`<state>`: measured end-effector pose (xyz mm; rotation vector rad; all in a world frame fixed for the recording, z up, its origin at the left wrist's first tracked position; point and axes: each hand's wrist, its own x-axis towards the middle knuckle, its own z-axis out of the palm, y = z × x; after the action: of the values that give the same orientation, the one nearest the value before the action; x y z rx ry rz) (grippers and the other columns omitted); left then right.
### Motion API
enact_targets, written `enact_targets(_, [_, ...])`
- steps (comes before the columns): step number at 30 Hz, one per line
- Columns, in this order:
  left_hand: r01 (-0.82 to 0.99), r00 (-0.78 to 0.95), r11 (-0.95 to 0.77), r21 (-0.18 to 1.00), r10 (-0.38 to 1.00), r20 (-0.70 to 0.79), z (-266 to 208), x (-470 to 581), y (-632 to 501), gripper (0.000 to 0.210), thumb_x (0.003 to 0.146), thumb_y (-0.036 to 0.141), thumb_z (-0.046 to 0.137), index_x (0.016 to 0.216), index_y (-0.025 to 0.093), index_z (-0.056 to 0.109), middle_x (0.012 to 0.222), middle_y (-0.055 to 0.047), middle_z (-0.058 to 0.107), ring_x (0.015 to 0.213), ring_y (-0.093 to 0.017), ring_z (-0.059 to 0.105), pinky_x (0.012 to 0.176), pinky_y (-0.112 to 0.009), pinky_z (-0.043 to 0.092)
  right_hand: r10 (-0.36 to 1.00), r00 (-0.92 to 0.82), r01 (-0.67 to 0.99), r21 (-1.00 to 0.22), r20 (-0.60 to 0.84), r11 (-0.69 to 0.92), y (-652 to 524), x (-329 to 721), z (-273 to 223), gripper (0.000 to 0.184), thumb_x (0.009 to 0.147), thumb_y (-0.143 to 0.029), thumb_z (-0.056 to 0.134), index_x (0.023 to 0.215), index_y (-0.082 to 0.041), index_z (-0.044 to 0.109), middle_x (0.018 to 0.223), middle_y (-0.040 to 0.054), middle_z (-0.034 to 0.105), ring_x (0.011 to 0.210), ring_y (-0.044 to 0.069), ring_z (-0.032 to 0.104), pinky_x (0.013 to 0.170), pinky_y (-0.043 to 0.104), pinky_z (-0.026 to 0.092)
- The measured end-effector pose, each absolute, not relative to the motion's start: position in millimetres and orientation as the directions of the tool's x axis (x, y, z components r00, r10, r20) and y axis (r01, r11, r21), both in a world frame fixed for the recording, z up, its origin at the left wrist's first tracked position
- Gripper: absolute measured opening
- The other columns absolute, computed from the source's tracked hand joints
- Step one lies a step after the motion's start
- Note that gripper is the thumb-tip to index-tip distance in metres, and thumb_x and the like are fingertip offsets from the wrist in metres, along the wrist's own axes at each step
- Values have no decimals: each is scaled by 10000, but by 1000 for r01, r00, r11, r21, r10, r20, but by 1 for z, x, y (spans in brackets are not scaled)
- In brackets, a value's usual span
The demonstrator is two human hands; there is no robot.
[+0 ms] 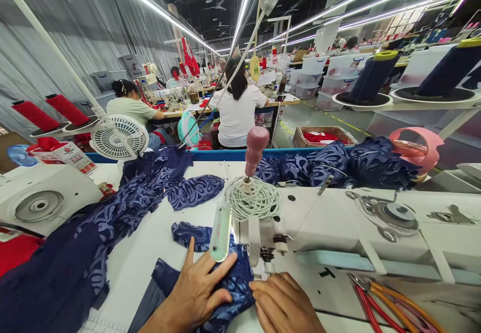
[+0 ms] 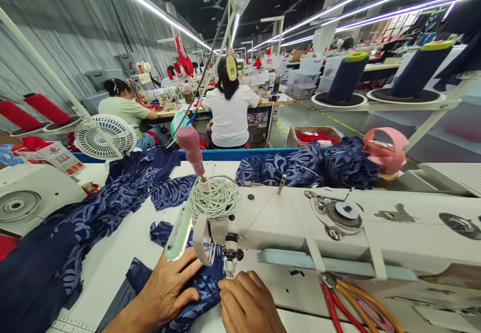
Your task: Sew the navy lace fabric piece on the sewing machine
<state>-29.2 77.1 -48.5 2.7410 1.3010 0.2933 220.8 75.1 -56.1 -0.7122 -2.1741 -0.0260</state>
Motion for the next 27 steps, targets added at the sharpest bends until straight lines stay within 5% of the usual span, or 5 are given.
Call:
enact_targets(6, [750, 629, -638, 176, 770, 113, -45, -33, 79, 714, 988, 656, 263, 1583, 266, 196, 1287, -100, 627, 1255, -258, 553, 1119, -536, 367, 423, -573, 528, -79, 702, 846, 76, 221, -61, 258, 902, -1, 441, 812, -147, 634, 797, 50, 667, 638, 160, 511, 625, 335, 377])
enact_targets(14, [725, 678, -689, 15, 717, 163, -44, -30, 77, 680, 954, 672, 377, 1554, 376, 257, 1351, -94, 588, 1234, -288, 570, 1143, -747, 152, 512, -538, 500, -236, 669, 833, 75, 222, -59, 238, 923, -23, 446, 866, -166, 627, 824, 49, 668, 678, 163, 530, 655, 336, 378])
enact_targets(18, [756, 647, -655, -1, 746, 156, -40, -29, 75, 539, 1009, 486, 489, 1518, 435, 320, 1349, -74, 580, 1254, -275, 557, 1134, -778, 91, 516, -522, 497, -250, 679, 831, 75, 217, -58, 236, 905, -14, 458, 879, -175, 628, 837, 48, 681, 691, 170, 557, 672, 335, 390])
enact_targets(27, [730, 680, -682, -38, 721, 136, -37, -34, 82, 547, 991, 472, 533, 1508, 420, 361, 1389, -77, 552, 1252, -295, 533, 1143, -732, 213, 459, -492, 516, -177, 740, 838, 77, 215, -64, 244, 881, 12, 465, 847, -169, 625, 819, 19, 701, 656, 158, 558, 669, 334, 361])
